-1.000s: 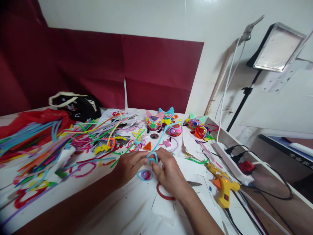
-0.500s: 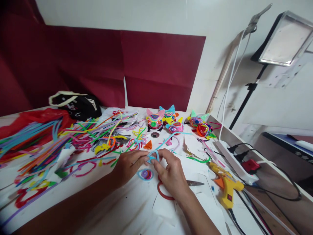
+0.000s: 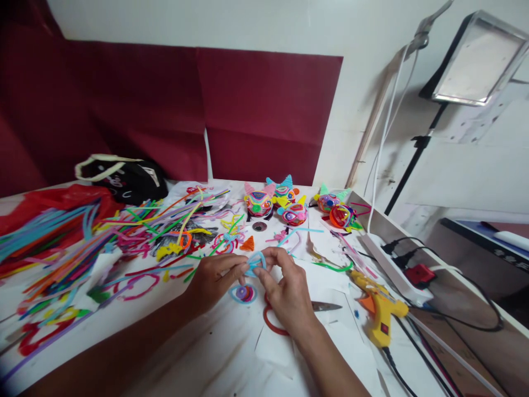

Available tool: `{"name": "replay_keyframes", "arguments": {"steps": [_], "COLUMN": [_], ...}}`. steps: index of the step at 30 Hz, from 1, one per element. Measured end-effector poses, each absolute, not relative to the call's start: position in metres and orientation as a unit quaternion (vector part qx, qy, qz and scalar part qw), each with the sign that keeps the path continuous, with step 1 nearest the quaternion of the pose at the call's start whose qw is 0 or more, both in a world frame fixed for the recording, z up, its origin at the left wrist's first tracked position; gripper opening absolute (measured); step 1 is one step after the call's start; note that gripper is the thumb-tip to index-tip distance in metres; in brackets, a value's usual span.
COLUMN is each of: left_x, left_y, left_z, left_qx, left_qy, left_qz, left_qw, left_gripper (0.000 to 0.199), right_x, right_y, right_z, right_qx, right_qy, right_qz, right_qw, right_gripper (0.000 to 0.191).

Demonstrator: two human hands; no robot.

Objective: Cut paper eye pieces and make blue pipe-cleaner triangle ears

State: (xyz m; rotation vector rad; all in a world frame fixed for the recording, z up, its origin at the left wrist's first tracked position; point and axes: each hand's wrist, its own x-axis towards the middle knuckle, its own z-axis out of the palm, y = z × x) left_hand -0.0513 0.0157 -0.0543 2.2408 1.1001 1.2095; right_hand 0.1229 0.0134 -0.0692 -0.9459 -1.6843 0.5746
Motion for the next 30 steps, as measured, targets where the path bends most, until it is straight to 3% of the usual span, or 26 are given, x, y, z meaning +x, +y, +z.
{"name": "replay_keyframes", "arguments": {"steps": [12,18,30], "left_x": [-0.047,-0.043,-0.043], "left_y": [0.016,0.017,0.021], "left_z": [-0.064,-0.07,-0.072], "left_qx": [0.691,0.651,0.605], "left_qy": [0.391,0.388,0.378], "left_qz": [0.462,0.482,0.497], "left_qw": [0.394,0.441,0.494], "left_gripper": [0.015,0.023,0.019], "right_x": [0.12,0.119,0.121], "right_y": [0.018,0.016,0.013], "right_z": [-0.076,-0.076,-0.072], "right_qx": [-0.405,-0.423,-0.435], "right_qy": [-0.626,-0.631,-0.685], "right_qz": [0.354,0.331,0.247], "right_qw": [0.564,0.56,0.53], "right_gripper": [0.024,0.024,0.026]}}
